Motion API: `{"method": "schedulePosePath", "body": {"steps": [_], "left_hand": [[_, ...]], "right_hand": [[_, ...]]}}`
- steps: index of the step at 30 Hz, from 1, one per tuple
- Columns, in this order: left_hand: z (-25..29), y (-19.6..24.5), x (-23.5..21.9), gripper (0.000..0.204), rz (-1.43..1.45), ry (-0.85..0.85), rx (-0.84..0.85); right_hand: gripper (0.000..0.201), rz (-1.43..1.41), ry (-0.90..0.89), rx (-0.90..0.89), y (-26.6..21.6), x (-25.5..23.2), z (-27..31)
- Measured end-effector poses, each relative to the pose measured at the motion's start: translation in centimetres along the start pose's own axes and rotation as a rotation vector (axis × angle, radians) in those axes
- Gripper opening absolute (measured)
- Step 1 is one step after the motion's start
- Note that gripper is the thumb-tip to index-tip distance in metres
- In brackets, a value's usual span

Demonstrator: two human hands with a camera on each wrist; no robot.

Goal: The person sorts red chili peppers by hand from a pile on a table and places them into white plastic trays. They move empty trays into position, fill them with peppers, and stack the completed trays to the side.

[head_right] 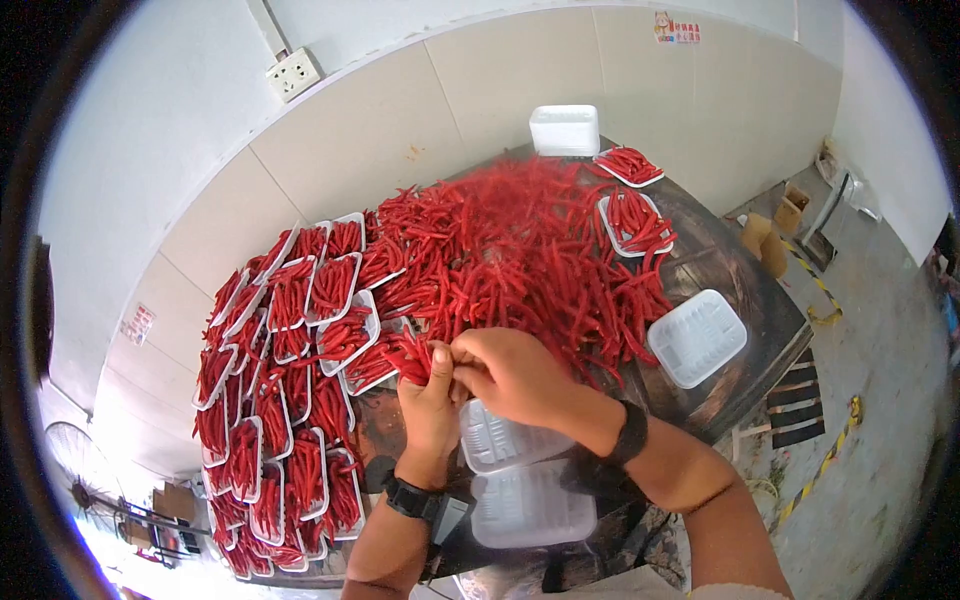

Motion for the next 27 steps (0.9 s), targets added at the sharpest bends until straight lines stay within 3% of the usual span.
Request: {"method": "schedulePosePath", "body": {"steps": [2, 4, 5, 9, 12, 14, 15, 17, 20, 24, 27], "left_hand": [[-0.1, -0.2, -0.3, 0.021, -0.002, 0.001, -0.044], [-0.2, 0.4, -0.7, 0.02, -0.008, 0.212, 0.041], [-0.2, 0.2, -0.7, 0.019, -0.009, 0.225, 0.058], [-0.3, 0.4, -0.6, 0.022, -0.154, 0.169, 0.201], [0.1, 0.4, -0.7, 0.025, -0.152, 0.099, 0.127], [0.0, 0.2, -0.4, 0.026, -0.103, 0.006, 0.052], [0.0, 0.5, 0.0, 0.026, -0.101, 0.007, 0.053], [0.2, 0.2, 0.9, 0.021, 0.15, -0.007, -0.157], [-0.4, -0.9, -0.1, 0.017, 0.183, -0.031, -0.257], [-0.5, -0.7, 0.0, 0.014, 0.193, -0.123, -0.275], [-0.4, -1.3, -0.3, 0.012, 0.182, -0.085, -0.3]], "right_hand": [[0.02, 0.023, 0.002, -0.03, 0.5, -0.5, -0.1], [0.025, 0.349, 0.042, 0.039, 0.8, -1.3, -0.2], [0.026, 0.488, 0.084, -0.079, 0.8, -1.0, 0.2], [0.021, 0.514, 0.011, 0.026, 2.6, -1.0, 0.3], [0.017, 0.475, 0.107, 0.079, 1.6, -2.4, -0.1], [0.013, 0.363, 0.3, -0.056, -0.5, -3.2, -0.5], [0.013, 0.363, 0.298, -0.058, -0.7, -2.8, -0.4], [0.012, 0.25, 0.107, -0.225, -1.9, -0.5, 0.3], [0.012, 0.248, -0.022, -0.279, -2.4, 0.5, 0.6], [0.014, 0.309, -0.016, -0.389, -2.9, 0.0, 0.4], [0.014, 0.371, 0.057, -0.432, -3.9, -0.4, 0.7]]}}
Point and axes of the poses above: each hand's wrist, its own z-axis away from the middle knuckle, its own x-axis out of the palm, y = z × x, the point moved 6 cm from there along -z, towards the middle knuckle, and after that the axes turned 8 degrees about y, right-handed, at the moved point
